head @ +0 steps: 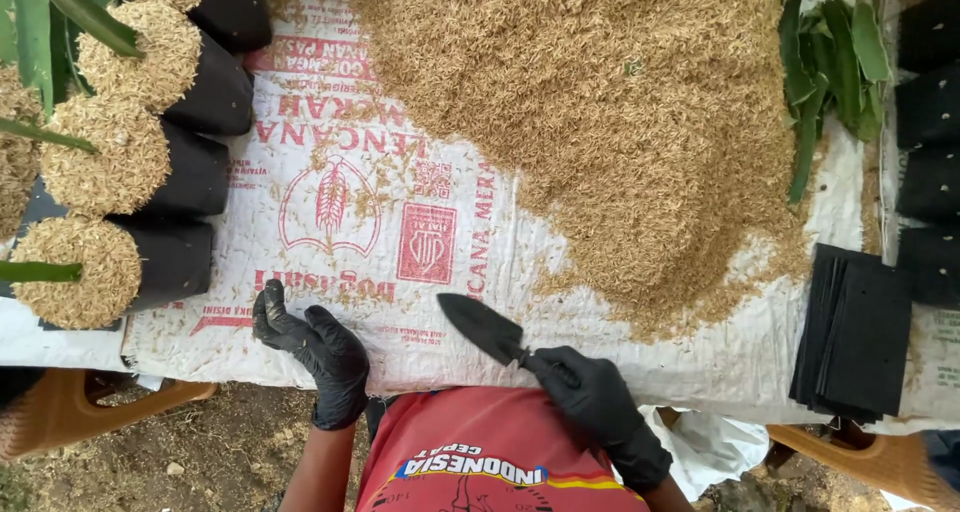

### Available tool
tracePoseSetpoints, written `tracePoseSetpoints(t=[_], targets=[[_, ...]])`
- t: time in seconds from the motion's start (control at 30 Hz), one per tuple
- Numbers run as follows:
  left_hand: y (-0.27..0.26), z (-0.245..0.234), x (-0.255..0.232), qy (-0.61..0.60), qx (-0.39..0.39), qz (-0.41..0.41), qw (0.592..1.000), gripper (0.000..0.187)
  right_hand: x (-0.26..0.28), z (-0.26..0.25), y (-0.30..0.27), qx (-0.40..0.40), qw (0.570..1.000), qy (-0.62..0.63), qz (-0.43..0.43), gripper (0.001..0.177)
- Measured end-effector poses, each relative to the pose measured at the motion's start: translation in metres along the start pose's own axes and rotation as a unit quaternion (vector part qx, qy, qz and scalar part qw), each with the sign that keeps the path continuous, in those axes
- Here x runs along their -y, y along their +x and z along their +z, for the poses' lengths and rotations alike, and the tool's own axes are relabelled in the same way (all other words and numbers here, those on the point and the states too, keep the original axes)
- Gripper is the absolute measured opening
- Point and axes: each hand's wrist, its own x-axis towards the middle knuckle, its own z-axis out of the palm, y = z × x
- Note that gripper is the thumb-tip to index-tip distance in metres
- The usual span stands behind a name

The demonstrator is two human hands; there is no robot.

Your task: The person places a small plant cutting into a black plastic pot and fills it with a light brown granular medium using a small trowel. They press the medium down around the plant to secure it and then set the potted plant aside on a table covered with a white sack.

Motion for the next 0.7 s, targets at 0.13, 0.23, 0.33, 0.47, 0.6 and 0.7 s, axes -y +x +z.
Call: tracePoseSetpoints(t=[0.13,0.23,0.33,0.47,0.6,0.7], targets=[[-0.001,-0.001,0.001,0.001,0.001,0.003,1.0,0.041,-0.019,-0.03,0.004,-0.086,0.994,0.027,0.056,0.016],[0.001,0.001,0.0,-0.02,-0.005,0.011,1.0,0.041,-0.033,-0.057,0.007,-0.221,0.966,0.012,0.133,0.019],[0.0,-0.001,-0.001,-0.008,0.001,0.005,1.0,0.04,-0.033,-0.074,0.011,-0.282,0.949,0.025,0.139,0.018],[-0.016,0.016,0.044,0.028,-0.002,-0.012,1.0,0.047,-0.042,-0.056,0.028,-0.29,0.947,0.118,0.064,0.011],[-0.024,0.025,0.064,0.088,-0.001,-0.033,0.996,0.058,0.005,-0.044,0.059,-0.168,0.984,0.0,0.064,0.016],[0.001,-0.001,-0.003,-0.005,-0.002,0.009,1.0,0.041,-0.011,-0.051,0.084,-0.155,0.984,-0.087,-0.036,0.023]])
